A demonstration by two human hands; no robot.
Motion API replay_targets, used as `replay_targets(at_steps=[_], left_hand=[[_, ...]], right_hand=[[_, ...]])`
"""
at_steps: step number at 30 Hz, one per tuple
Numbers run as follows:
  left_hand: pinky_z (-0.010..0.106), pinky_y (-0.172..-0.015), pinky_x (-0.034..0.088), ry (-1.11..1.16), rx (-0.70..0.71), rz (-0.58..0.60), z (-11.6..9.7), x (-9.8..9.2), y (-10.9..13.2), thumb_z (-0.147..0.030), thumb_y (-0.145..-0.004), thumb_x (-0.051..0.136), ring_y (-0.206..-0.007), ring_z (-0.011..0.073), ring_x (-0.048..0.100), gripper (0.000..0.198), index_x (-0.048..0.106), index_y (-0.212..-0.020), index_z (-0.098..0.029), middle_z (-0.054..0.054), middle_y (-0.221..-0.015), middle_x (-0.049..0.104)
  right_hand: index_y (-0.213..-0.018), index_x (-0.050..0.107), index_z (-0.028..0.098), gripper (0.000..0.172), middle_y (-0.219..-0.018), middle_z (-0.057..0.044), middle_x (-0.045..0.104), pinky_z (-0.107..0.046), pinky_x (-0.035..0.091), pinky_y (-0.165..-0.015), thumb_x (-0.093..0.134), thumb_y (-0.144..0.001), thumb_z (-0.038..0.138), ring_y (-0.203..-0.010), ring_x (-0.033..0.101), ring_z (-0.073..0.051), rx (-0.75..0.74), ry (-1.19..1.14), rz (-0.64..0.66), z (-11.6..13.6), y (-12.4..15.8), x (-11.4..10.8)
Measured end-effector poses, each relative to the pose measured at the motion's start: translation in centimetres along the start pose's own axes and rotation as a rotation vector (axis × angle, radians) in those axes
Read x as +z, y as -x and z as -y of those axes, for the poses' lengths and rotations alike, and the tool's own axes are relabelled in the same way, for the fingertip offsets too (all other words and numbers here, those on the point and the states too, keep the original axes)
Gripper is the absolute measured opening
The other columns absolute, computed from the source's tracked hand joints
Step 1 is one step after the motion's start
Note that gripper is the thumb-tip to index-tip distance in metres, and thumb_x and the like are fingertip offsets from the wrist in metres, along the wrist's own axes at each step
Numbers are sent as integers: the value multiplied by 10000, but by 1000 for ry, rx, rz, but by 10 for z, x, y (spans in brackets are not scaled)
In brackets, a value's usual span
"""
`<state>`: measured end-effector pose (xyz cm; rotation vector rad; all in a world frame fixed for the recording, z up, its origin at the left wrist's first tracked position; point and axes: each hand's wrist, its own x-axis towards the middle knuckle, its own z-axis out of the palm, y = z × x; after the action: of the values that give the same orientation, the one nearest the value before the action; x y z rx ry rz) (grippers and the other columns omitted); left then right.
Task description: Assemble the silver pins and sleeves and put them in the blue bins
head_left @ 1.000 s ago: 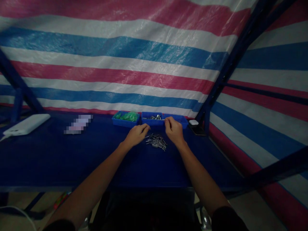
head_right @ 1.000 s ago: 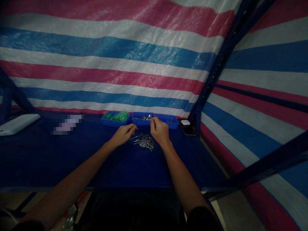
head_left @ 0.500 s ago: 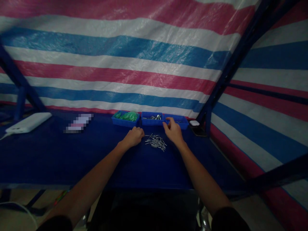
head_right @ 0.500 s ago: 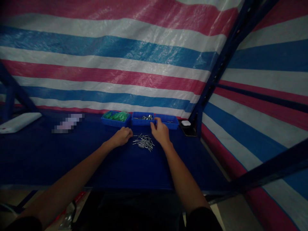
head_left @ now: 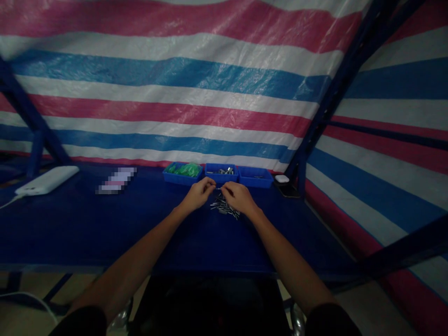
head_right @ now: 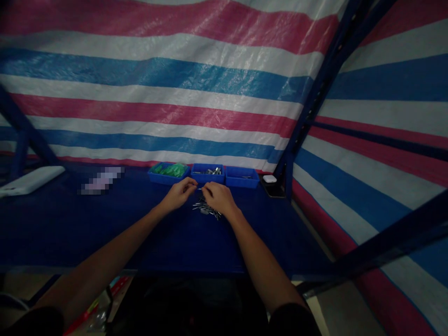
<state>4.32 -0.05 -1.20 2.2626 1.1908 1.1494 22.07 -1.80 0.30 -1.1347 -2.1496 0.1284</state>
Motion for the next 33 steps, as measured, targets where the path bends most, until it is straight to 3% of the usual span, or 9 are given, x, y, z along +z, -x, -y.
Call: replay_targets(at_steps=[4,10,14,18,21,24,26,28,33], left_hand=[[238,-609,408,-61,48,7,-4,-1,0,-256,-817,471,-634,128,538,143,578,-849,-167,2,-681,597],[244,-650,402,-196,40,-31,-6,-3,-1,-230,-863,384,-663,147,545,218,586,-807,-169,9,-651,608],[234,-636,399,-204,31,-35,-7,-7,-2,-237,-873,365,-629,140,551,256,598,-792,-167,6,-629,607],[238,-651,406,-206,29,40,-2,-5,-2,-242,-892,320,-638,143,562,297,608,-866,-173,9,-652,623],[269,-736,410,-288,31,104,8,2,-1,-190,-855,375,-730,162,561,256,598,-979,-185,21,-737,644],[321,-802,398,-378,-6,187,17,9,1,-237,-790,505,-847,199,534,217,610,-978,-214,36,-836,637],[355,-790,396,-423,-52,233,19,12,2,-297,-772,537,-916,232,504,195,624,-937,-240,47,-908,615],[379,-773,391,-461,-79,257,19,14,2,-304,-784,512,-958,255,476,163,629,-885,-253,52,-963,589],[400,-770,371,-458,-101,258,12,8,1,-228,-793,444,-962,256,454,144,587,-809,-218,49,-949,584]], right_hand=[[-623,505,184,300,-565,25,469,-225,265,-542,374,-867,302,-546,438,-106,45,-47,-45,1,0,0],[-936,548,190,209,-595,37,509,-215,304,-543,489,-813,349,-556,480,-116,48,-24,-77,4,1,2],[-853,572,187,162,-655,9,549,-222,322,-579,453,-839,296,-591,495,-115,-55,85,-98,9,3,3],[-656,538,185,270,-630,-6,544,-230,307,-569,403,-860,299,-581,480,-117,-107,215,-129,8,1,-4],[-681,543,178,301,-664,-29,569,-239,319,-594,360,-872,322,-619,501,-133,17,317,-285,-7,-6,-19],[-897,563,167,302,-733,-49,605,-260,345,-633,370,-860,397,-701,539,-173,316,392,-403,-33,-11,-32],[-1049,523,151,383,-781,-68,620,-279,365,-658,432,-822,446,-761,553,-203,451,400,-343,-50,-9,-33],[-1102,500,140,426,-808,-81,625,-293,377,-678,469,-803,442,-799,558,-217,482,379,-247,-60,-4,-27],[-1007,562,176,306,-705,-23,611,-254,379,-616,482,-815,399,-681,554,-161,301,165,-6,-47,4,-3]])
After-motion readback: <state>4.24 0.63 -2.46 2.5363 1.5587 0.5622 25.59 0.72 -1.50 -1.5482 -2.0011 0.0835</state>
